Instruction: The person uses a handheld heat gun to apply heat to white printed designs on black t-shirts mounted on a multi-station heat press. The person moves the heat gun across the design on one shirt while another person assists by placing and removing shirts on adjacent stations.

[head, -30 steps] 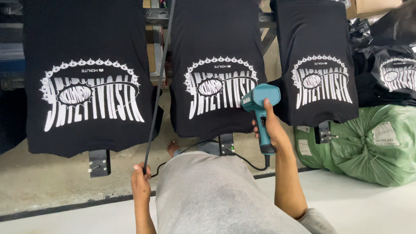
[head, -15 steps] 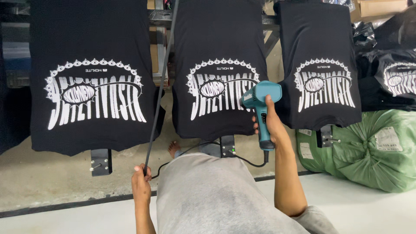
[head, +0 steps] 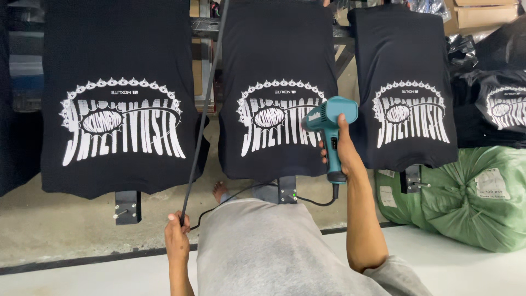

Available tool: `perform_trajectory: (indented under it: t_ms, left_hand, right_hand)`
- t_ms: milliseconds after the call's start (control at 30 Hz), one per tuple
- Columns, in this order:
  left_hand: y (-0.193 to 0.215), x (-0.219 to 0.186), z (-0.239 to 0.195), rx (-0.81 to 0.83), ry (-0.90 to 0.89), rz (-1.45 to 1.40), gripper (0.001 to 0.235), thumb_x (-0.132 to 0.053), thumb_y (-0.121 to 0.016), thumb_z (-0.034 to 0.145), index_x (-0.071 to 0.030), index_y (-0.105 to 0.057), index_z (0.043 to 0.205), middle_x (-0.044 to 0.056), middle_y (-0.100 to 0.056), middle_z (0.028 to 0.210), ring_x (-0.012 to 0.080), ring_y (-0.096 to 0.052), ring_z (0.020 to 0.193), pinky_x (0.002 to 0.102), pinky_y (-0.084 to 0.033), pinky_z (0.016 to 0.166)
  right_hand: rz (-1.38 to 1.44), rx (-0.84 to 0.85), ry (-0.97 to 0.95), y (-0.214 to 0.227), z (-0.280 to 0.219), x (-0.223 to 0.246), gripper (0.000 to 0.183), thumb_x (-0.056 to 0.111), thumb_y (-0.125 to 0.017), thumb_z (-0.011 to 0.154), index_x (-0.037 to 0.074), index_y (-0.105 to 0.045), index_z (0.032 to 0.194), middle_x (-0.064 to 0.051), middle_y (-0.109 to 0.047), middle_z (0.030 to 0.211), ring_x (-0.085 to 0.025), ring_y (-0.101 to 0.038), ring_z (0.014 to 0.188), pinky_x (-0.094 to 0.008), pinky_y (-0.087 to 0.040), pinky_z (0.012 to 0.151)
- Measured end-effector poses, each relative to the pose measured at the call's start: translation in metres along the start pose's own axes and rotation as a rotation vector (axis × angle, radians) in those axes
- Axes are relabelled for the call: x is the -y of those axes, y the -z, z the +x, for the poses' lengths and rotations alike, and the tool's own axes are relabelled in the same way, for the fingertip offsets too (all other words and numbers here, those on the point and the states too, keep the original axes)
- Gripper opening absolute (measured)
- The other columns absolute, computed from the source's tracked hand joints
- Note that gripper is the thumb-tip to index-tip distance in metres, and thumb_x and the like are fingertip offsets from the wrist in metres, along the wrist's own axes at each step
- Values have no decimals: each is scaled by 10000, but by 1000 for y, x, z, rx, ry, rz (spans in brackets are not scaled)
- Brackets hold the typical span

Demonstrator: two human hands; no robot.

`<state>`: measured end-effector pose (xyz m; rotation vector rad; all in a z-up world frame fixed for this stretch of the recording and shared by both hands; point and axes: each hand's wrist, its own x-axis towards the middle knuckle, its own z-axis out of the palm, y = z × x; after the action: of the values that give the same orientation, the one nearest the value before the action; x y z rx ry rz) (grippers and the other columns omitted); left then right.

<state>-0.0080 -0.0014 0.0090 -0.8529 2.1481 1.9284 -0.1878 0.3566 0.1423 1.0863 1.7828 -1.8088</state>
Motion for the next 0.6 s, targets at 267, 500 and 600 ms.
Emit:
perform_trajectory:
  t_ms: [267, 500, 600]
  left_hand:
    - [-1, -3, 1, -1, 15, 39, 685, -649, -159, 905, -83, -399, 603, 6, -282, 564, 144, -281, 534, 283, -216, 548]
    - [-1, -9, 1, -2, -5, 56, 681, -648, -152, 907, -90, -383, 592, 9, -280, 549, 149, -290, 518, 294, -220, 544]
    - [1, 2, 4, -23, 30, 35, 709, -670, -166, 896, -73, -427, 615, -1, -267, 534, 142, -282, 520, 285, -216, 544]
  right_hand:
    - [-5, 2, 24, -4, 9, 11, 746, 742, -293, 745, 57, -506, 950, -58, -475, 640, -128, -441, 489, -263, -404, 396]
    - [16, 57, 52, -8, 20, 23, 725, 739, -308, 736, 81, -505, 965, -47, -466, 632, -126, -439, 474, -268, -408, 389]
    - [57, 51, 70, -8, 31, 25, 689, 752, -313, 727, 106, -487, 889, -35, -458, 616, -121, -432, 459, -263, -386, 372]
